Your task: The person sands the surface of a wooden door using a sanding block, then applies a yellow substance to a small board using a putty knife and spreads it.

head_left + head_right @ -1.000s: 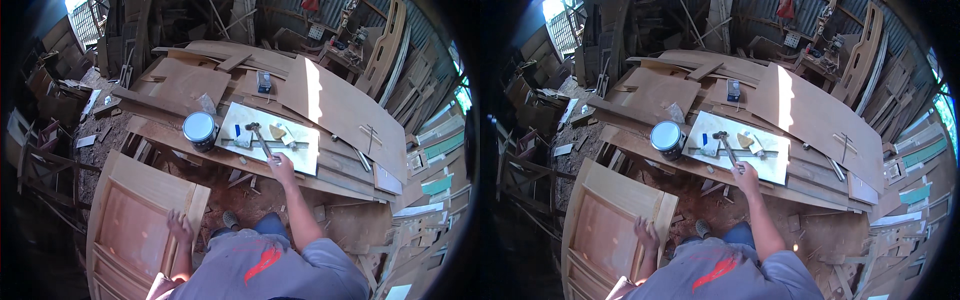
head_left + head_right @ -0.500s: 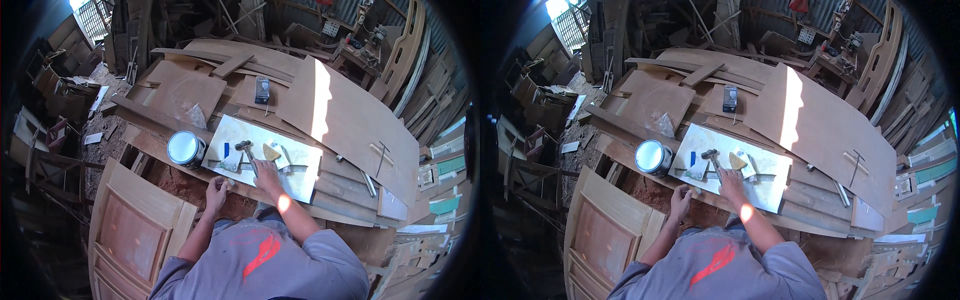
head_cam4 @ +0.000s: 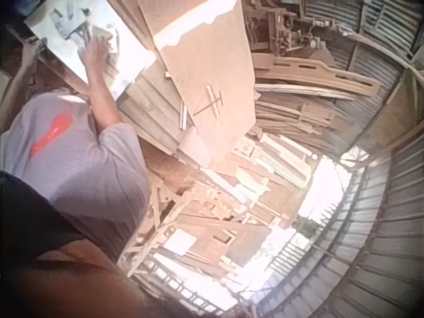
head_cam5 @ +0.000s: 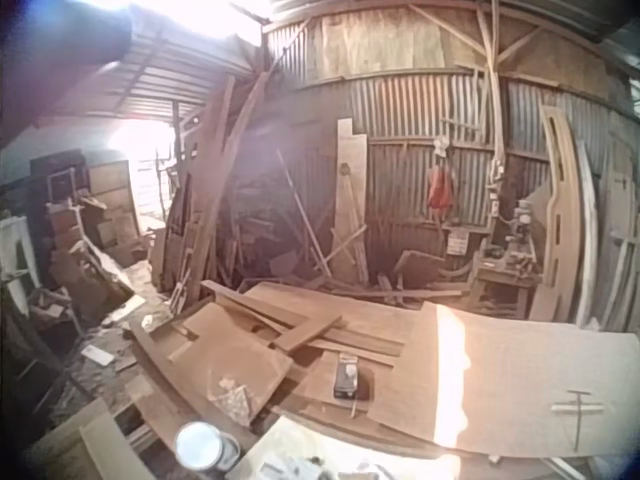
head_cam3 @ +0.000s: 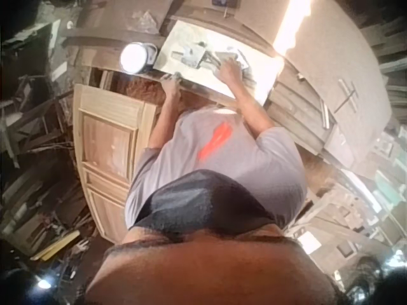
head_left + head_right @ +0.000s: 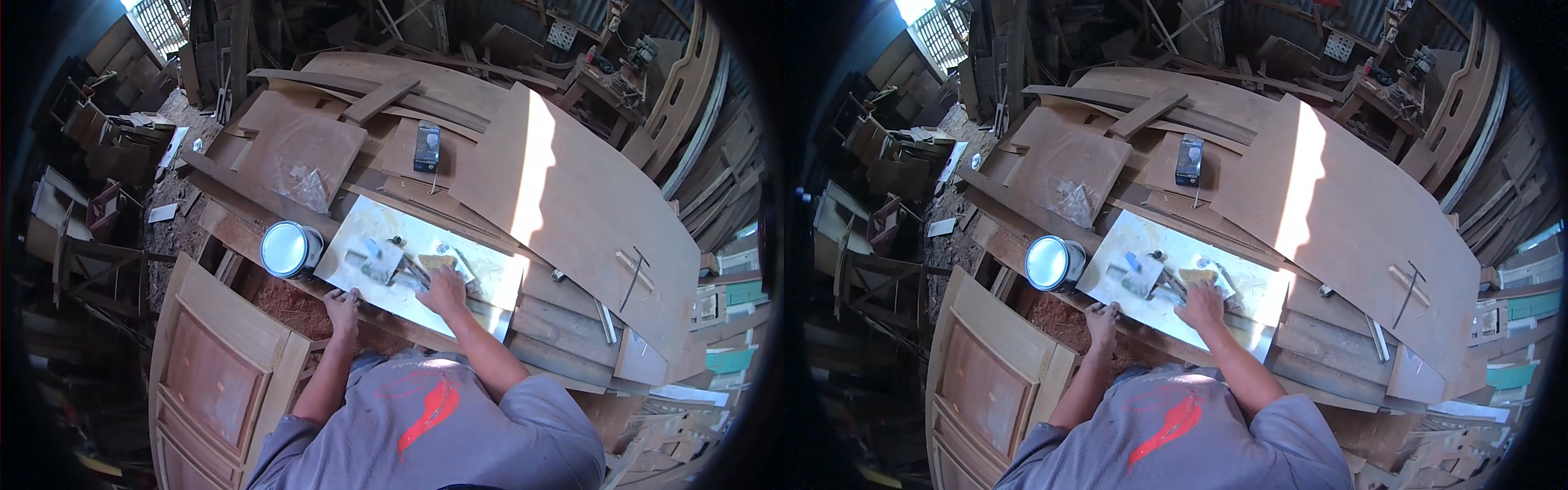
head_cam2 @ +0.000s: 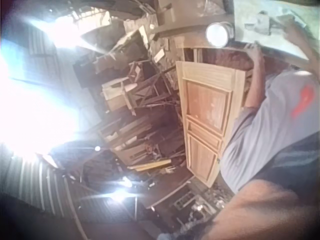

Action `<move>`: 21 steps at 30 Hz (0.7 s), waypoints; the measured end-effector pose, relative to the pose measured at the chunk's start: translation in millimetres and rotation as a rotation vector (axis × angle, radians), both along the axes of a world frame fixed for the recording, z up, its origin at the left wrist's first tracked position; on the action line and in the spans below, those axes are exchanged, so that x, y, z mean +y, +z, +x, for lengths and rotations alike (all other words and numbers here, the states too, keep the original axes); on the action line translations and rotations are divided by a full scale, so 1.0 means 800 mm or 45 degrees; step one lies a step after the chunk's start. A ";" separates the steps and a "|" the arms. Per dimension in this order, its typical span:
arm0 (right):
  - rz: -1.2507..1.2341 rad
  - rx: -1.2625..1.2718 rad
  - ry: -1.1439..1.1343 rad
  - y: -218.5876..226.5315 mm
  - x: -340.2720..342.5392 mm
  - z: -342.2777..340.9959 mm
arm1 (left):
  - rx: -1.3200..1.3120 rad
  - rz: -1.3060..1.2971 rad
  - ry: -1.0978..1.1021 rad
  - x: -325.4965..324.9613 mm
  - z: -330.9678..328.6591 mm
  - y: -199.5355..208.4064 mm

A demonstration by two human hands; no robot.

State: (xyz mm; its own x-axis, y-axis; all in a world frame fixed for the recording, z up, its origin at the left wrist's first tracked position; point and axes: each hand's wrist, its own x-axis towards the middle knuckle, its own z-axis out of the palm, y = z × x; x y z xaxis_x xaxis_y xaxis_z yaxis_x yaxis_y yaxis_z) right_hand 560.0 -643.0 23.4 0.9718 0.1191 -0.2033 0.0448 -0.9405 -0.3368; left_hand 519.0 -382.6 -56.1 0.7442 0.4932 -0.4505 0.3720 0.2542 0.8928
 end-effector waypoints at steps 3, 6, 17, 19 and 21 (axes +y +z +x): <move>0.006 -0.015 -0.030 -0.002 -0.021 0.005 | 0.012 0.051 -0.018 -0.003 0.003 0.004; 0.022 -0.032 -0.038 -0.002 -0.031 0.005 | 0.003 0.051 0.006 -0.002 0.004 0.004; 0.091 -0.018 0.026 -0.010 -0.055 -0.019 | 0.122 -0.435 -0.456 -0.009 -0.014 0.017; 0.070 0.073 0.017 -0.003 -0.058 -0.018 | 0.080 -0.466 -0.427 -0.012 -0.021 0.031; 0.051 0.165 0.010 0.003 -0.060 -0.019 | 0.066 -0.477 -0.475 -0.013 -0.028 0.043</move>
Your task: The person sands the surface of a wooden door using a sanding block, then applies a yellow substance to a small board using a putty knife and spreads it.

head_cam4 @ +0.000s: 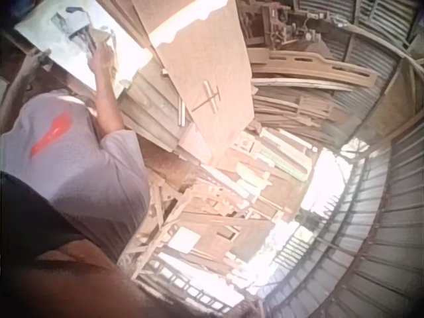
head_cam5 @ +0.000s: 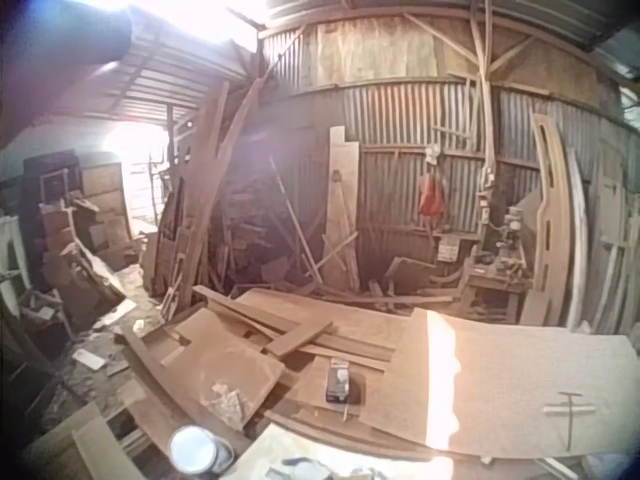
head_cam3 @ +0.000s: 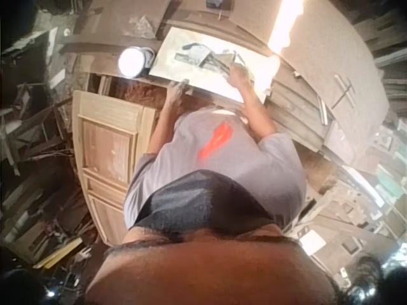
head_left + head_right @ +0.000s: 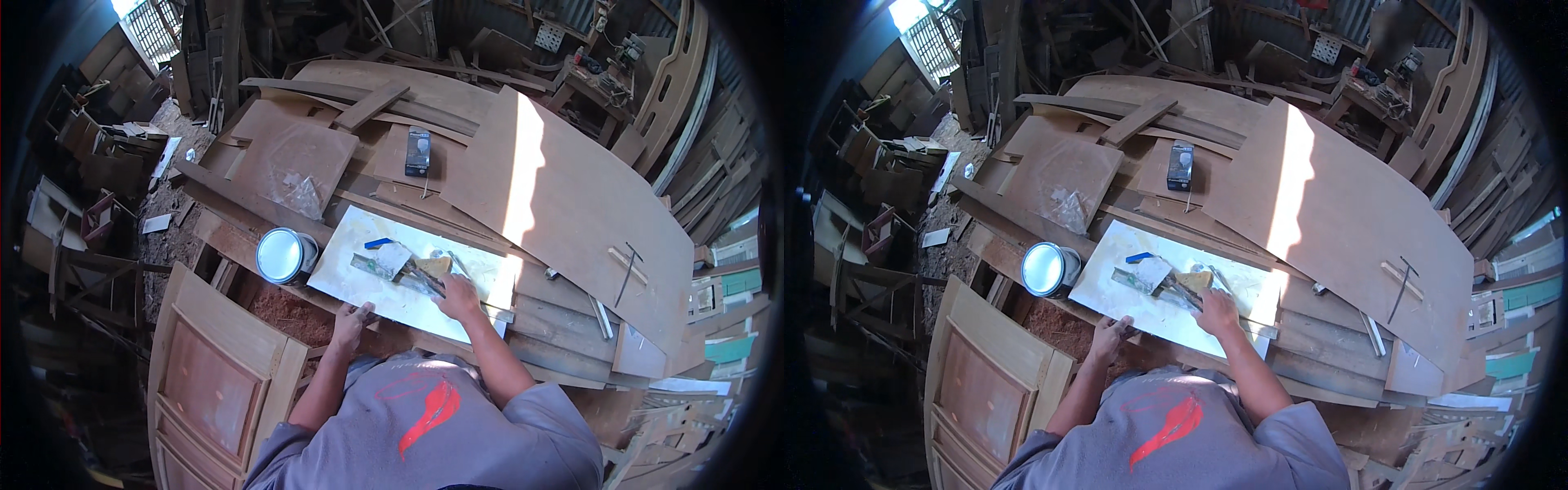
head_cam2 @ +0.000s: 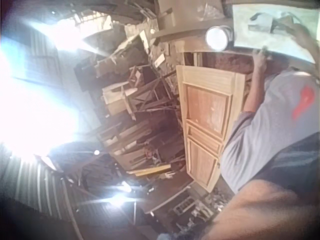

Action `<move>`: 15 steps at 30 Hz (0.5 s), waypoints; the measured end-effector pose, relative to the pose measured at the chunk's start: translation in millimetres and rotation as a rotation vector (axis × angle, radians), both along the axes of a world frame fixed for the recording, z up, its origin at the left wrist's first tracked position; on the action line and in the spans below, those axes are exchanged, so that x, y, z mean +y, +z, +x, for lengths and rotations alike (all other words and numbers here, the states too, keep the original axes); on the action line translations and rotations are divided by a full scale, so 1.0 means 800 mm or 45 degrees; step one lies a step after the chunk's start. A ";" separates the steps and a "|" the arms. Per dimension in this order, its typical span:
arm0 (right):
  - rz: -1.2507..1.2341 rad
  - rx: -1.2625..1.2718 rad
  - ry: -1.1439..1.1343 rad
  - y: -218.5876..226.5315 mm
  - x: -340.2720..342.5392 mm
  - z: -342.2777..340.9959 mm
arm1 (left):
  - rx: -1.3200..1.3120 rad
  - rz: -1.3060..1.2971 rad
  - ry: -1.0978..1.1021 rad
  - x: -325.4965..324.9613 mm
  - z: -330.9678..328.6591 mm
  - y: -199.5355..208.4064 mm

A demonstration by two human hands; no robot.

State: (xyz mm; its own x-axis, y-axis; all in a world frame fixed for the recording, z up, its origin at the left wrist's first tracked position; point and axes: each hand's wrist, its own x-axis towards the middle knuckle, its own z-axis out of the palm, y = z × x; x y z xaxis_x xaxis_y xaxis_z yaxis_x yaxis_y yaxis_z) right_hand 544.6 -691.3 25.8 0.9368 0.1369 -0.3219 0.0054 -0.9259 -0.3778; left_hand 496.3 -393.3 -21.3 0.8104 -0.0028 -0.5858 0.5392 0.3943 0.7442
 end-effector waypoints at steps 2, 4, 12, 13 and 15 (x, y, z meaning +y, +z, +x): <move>0.037 0.000 -0.056 0.003 -0.001 -0.003 | -0.005 -0.003 0.006 0.002 -0.005 0.011; 0.070 -0.088 -0.049 0.000 -0.003 -0.008 | -0.006 -0.008 0.010 0.004 -0.009 0.025; 0.147 -0.104 0.001 -0.004 -0.008 -0.006 | -0.064 0.027 -0.082 0.031 -0.030 0.039; 0.119 -0.106 -0.006 0.009 -0.005 -0.006 | -0.063 0.027 -0.077 0.032 -0.037 0.037; 0.090 -0.107 -0.010 0.023 -0.001 -0.009 | -0.043 -0.008 -0.040 0.030 -0.048 0.037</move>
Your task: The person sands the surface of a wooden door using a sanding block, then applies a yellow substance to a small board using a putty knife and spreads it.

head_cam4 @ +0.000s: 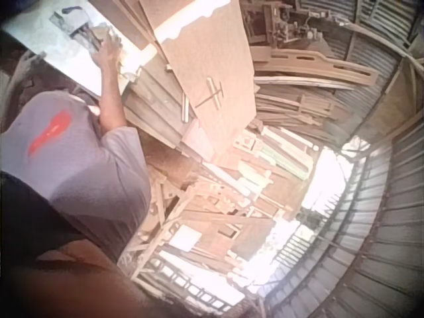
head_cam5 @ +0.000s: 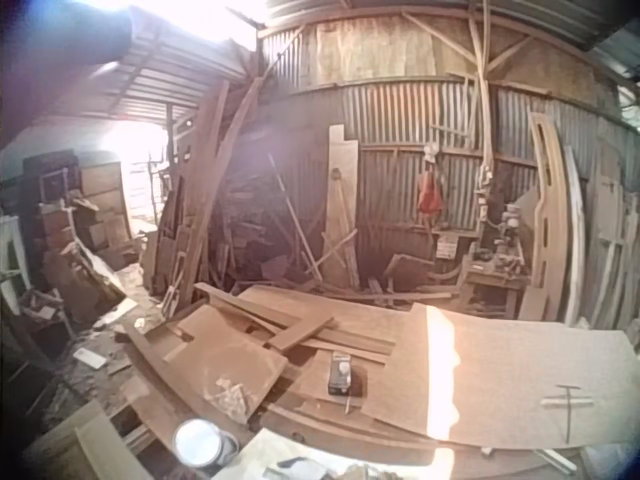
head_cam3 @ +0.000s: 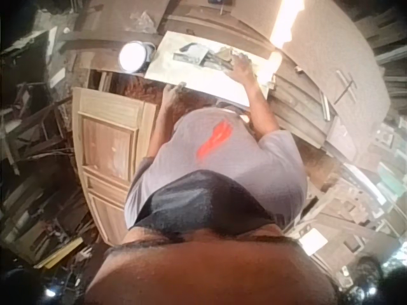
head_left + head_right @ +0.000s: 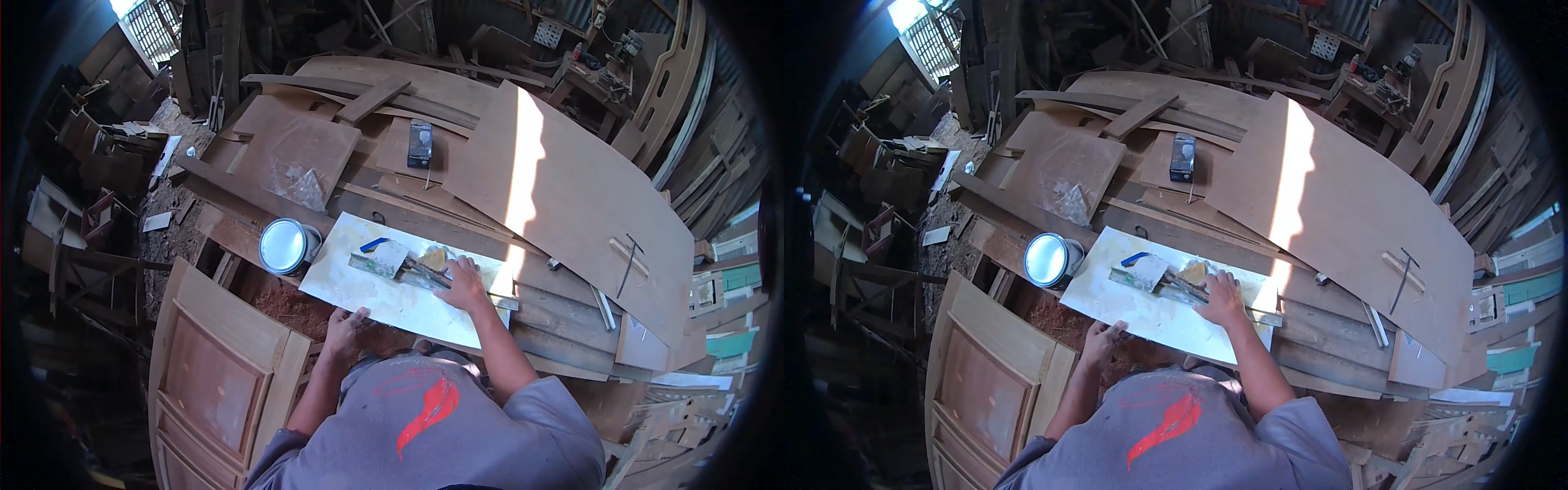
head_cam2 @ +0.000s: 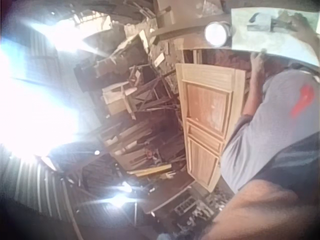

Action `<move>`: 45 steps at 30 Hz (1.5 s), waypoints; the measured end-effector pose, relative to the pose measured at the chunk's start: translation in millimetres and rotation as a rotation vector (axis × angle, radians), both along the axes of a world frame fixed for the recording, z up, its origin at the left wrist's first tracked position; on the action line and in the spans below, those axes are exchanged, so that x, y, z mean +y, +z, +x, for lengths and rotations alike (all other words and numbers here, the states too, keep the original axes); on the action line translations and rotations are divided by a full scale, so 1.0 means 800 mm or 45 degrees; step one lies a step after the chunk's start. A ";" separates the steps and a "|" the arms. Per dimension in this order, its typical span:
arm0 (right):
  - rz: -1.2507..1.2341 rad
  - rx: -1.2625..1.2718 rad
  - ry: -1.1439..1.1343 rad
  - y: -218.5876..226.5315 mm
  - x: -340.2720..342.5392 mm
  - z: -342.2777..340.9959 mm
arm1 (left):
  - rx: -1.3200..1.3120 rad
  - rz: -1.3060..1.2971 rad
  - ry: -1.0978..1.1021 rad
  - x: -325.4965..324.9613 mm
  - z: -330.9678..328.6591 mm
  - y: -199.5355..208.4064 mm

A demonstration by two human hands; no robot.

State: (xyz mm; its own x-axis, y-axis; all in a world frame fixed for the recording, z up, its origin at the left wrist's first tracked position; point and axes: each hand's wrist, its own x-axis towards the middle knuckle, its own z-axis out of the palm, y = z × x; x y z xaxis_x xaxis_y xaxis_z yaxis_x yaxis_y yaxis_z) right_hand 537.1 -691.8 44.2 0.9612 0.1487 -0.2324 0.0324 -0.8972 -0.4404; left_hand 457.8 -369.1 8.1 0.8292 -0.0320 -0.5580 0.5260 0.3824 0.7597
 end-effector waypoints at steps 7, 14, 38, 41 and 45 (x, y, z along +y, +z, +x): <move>0.008 -0.015 -0.026 -0.007 0.002 -0.002 | 0.017 0.021 -0.049 -0.008 -0.027 0.028; -0.017 0.080 -0.059 0.007 0.001 -0.002 | 0.012 0.099 -0.073 0.000 -0.032 0.056; 0.286 0.229 -0.114 -0.049 -0.072 0.090 | -0.090 0.242 0.070 -0.012 -0.062 0.144; 0.292 0.080 -0.113 -0.053 -0.071 0.104 | 0.008 0.251 0.139 -0.006 -0.070 0.180; 0.200 -0.011 -0.127 -0.073 -0.075 0.112 | -0.129 0.360 0.272 0.025 -0.083 0.219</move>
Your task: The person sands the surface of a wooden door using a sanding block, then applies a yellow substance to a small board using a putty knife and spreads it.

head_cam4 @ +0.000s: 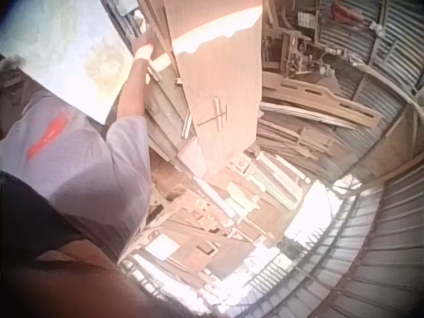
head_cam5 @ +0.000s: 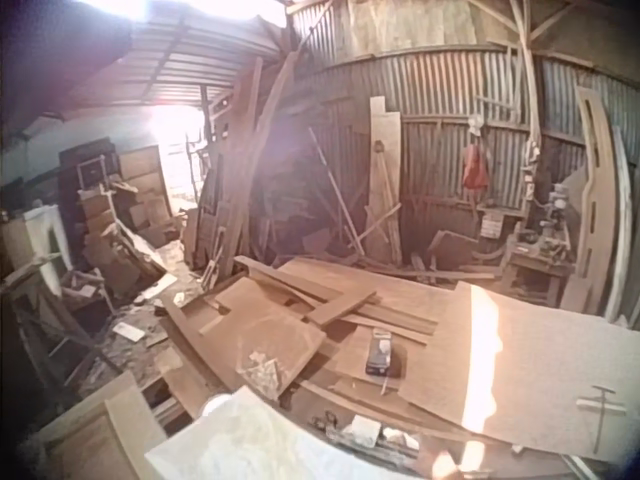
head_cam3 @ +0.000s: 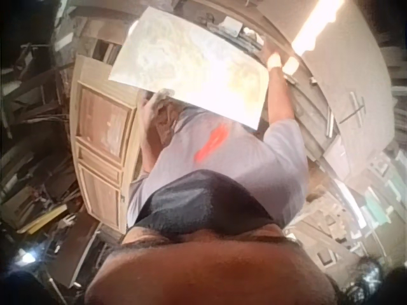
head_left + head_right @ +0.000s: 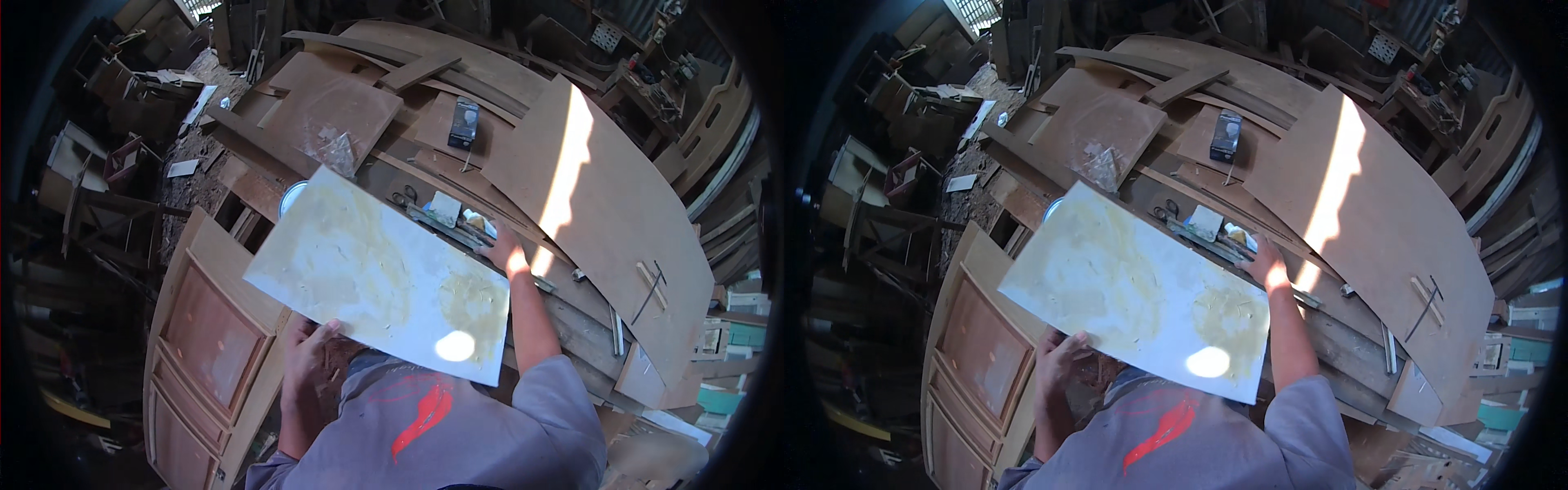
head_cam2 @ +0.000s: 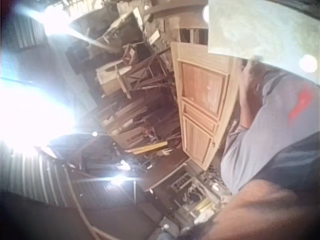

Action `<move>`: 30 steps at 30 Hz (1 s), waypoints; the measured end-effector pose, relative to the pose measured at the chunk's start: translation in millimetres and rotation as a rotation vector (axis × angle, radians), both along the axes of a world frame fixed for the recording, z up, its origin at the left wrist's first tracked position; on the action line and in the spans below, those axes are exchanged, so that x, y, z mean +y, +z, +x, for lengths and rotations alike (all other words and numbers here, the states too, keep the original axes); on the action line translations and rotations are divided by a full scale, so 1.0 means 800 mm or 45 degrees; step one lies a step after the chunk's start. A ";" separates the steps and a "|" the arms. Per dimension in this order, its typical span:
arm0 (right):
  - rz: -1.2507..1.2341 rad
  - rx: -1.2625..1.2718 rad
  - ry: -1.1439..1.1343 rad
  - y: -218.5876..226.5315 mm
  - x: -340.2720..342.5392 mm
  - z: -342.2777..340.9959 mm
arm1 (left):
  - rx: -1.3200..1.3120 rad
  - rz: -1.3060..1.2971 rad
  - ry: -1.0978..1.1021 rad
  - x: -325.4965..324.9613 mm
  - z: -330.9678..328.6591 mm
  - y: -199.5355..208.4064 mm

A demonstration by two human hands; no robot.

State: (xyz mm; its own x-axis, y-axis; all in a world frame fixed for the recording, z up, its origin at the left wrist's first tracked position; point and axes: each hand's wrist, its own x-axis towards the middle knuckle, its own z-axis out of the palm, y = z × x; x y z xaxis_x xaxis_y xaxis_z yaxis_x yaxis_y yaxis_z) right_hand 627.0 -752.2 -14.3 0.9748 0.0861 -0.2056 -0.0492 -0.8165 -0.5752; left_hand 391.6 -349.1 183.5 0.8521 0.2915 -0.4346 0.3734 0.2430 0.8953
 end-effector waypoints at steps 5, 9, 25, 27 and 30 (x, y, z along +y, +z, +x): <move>-0.285 -0.161 -0.041 -0.014 0.011 -0.012 | -0.132 -0.072 0.023 0.082 -0.029 -0.004; 0.148 0.004 -0.143 -0.012 -0.005 -0.011 | -0.170 -0.133 0.129 0.148 -0.054 -0.034; 0.121 -0.179 -0.291 0.016 0.098 -0.145 | -0.494 -0.134 0.404 0.365 -0.163 -0.074; 0.596 0.072 -0.291 0.018 0.131 -0.151 | -0.521 -0.150 0.429 0.373 -0.171 -0.074; 1.420 0.685 -0.060 0.082 0.243 -0.174 | -0.535 -0.164 0.499 0.385 -0.199 -0.089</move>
